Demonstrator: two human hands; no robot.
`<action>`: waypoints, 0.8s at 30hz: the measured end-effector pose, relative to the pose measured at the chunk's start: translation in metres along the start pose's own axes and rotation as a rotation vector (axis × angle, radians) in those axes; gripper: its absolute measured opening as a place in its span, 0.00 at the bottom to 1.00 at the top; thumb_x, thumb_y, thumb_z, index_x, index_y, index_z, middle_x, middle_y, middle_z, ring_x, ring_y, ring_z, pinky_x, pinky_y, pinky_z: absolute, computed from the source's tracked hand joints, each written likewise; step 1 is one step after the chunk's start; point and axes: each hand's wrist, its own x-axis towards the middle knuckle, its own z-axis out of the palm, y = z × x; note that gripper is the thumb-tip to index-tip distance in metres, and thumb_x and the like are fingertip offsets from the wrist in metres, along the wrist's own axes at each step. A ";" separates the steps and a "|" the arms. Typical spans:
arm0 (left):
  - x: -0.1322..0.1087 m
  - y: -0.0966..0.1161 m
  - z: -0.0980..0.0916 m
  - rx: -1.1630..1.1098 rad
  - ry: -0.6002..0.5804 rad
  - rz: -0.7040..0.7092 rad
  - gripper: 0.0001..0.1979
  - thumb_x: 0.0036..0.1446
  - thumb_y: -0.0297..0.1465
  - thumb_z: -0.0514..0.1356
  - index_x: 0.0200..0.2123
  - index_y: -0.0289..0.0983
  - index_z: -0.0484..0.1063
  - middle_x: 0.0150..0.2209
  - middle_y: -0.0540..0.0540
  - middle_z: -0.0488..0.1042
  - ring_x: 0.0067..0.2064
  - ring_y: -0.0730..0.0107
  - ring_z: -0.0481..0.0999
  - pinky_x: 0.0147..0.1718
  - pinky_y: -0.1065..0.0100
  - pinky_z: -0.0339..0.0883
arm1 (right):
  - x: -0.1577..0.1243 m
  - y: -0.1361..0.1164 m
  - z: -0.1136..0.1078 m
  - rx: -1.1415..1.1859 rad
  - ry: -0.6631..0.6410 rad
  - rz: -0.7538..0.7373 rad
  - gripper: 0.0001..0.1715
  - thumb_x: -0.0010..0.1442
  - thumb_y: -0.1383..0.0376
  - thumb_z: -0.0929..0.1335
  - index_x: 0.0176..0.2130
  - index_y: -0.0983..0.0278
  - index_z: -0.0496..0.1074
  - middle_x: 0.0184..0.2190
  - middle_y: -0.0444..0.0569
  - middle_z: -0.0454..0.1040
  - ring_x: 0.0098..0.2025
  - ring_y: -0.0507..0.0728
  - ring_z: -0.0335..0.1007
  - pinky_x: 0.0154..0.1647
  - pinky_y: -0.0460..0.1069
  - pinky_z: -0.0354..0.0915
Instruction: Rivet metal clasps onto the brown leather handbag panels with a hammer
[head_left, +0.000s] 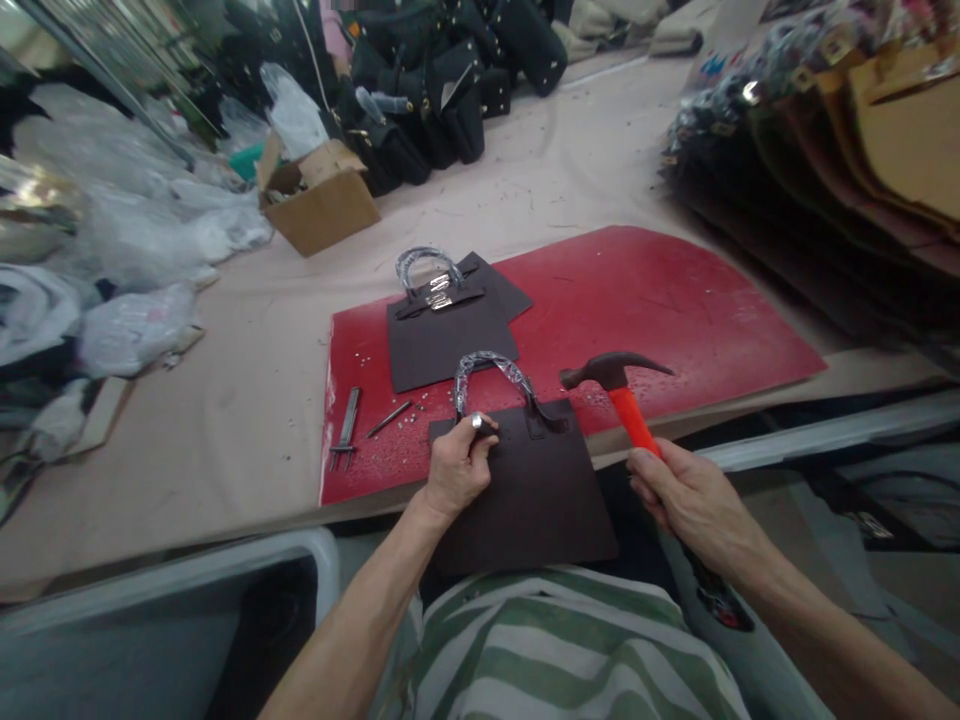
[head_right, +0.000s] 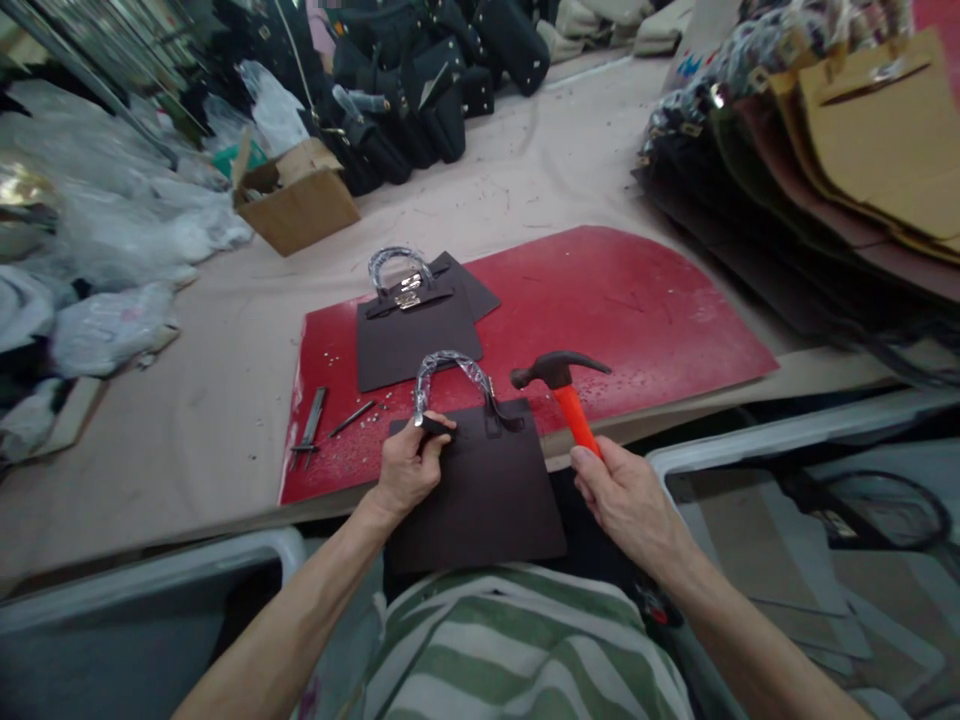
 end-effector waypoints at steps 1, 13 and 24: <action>0.000 0.000 0.000 0.001 0.005 0.002 0.07 0.63 0.25 0.57 0.43 0.38 0.72 0.38 0.46 0.80 0.39 0.69 0.81 0.41 0.71 0.74 | -0.001 -0.003 -0.002 -0.030 -0.001 -0.036 0.26 0.60 0.41 0.63 0.28 0.60 0.61 0.19 0.38 0.61 0.17 0.49 0.55 0.16 0.45 0.54; 0.000 -0.003 0.005 0.008 -0.022 0.015 0.06 0.64 0.27 0.56 0.43 0.39 0.69 0.38 0.45 0.79 0.39 0.66 0.81 0.41 0.69 0.75 | -0.016 -0.074 -0.013 -0.488 0.020 -0.491 0.20 0.66 0.51 0.59 0.27 0.58 0.59 0.15 0.38 0.58 0.17 0.52 0.53 0.20 0.48 0.48; -0.001 -0.007 0.009 0.009 0.001 0.010 0.08 0.62 0.25 0.57 0.43 0.39 0.71 0.36 0.45 0.80 0.37 0.64 0.82 0.37 0.68 0.76 | -0.025 -0.102 -0.003 -0.955 0.050 -0.932 0.20 0.72 0.56 0.54 0.30 0.58 0.60 0.16 0.43 0.67 0.15 0.53 0.57 0.20 0.50 0.43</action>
